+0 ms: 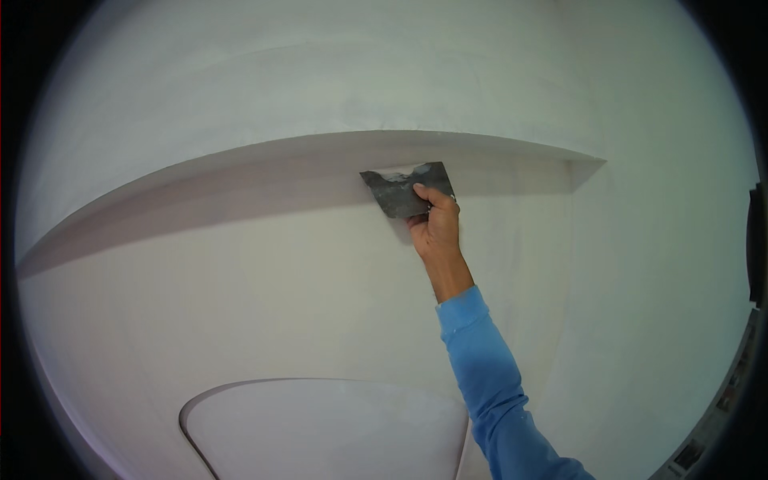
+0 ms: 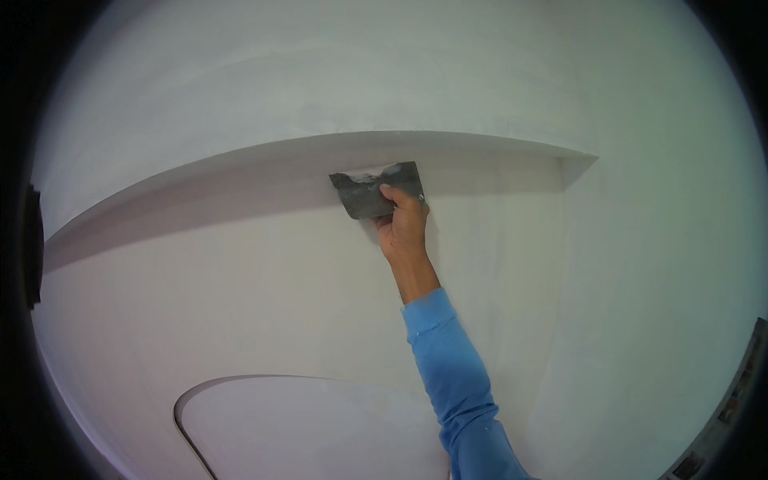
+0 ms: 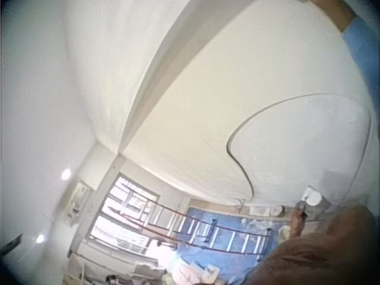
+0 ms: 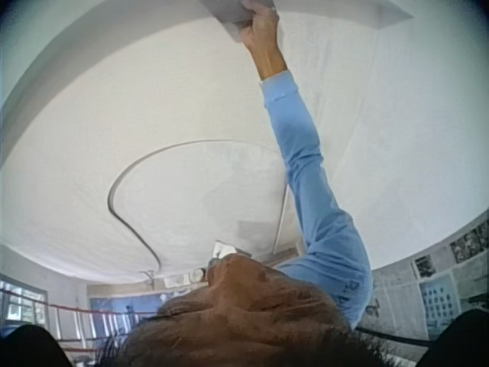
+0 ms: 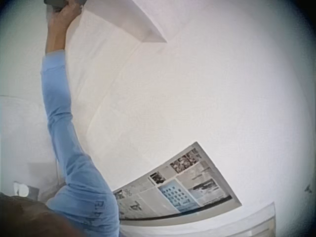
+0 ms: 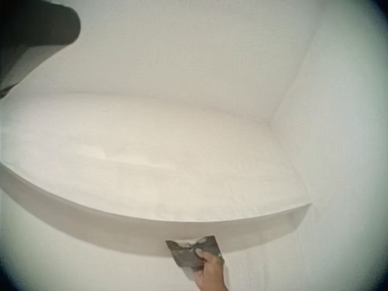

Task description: The person prepares plaster on metal spatulas and applies it to the edge of a curved ceiling feature in a room under renovation.

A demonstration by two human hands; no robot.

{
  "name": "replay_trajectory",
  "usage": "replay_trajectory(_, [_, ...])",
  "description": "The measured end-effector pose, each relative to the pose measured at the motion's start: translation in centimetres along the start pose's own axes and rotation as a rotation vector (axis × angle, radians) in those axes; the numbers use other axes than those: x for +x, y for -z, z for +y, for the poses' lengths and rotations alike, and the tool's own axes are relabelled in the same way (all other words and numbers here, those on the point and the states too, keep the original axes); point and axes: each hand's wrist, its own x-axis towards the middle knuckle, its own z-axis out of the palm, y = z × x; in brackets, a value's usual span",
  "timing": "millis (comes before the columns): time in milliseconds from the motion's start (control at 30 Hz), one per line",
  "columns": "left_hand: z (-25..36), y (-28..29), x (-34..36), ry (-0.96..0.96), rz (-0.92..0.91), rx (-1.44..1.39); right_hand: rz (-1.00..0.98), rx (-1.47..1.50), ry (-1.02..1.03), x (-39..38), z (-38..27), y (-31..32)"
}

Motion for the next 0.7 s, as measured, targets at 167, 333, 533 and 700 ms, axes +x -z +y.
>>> replay_trajectory(167, [-1.2, 1.2, 0.3, 0.023, 0.011, -0.057, 0.029, -0.011, 0.037, 1.3, 0.8, -0.7])
replay_trajectory(333, [-2.4, 2.3, 0.8, 0.045, 0.023, -0.102, 0.062, 0.019, 0.039, 1.5, 1.6, -1.3])
replay_trajectory(533, [-3.2, 2.9, 1.2, 0.046, 0.056, -0.135, 0.091, -0.072, 0.023, 1.4, 1.4, -2.3])
replay_trajectory(700, [-3.9, 3.5, 1.7, 0.044, 0.065, -0.134, 0.076, 0.055, -0.026, 1.5, 1.5, -2.5])
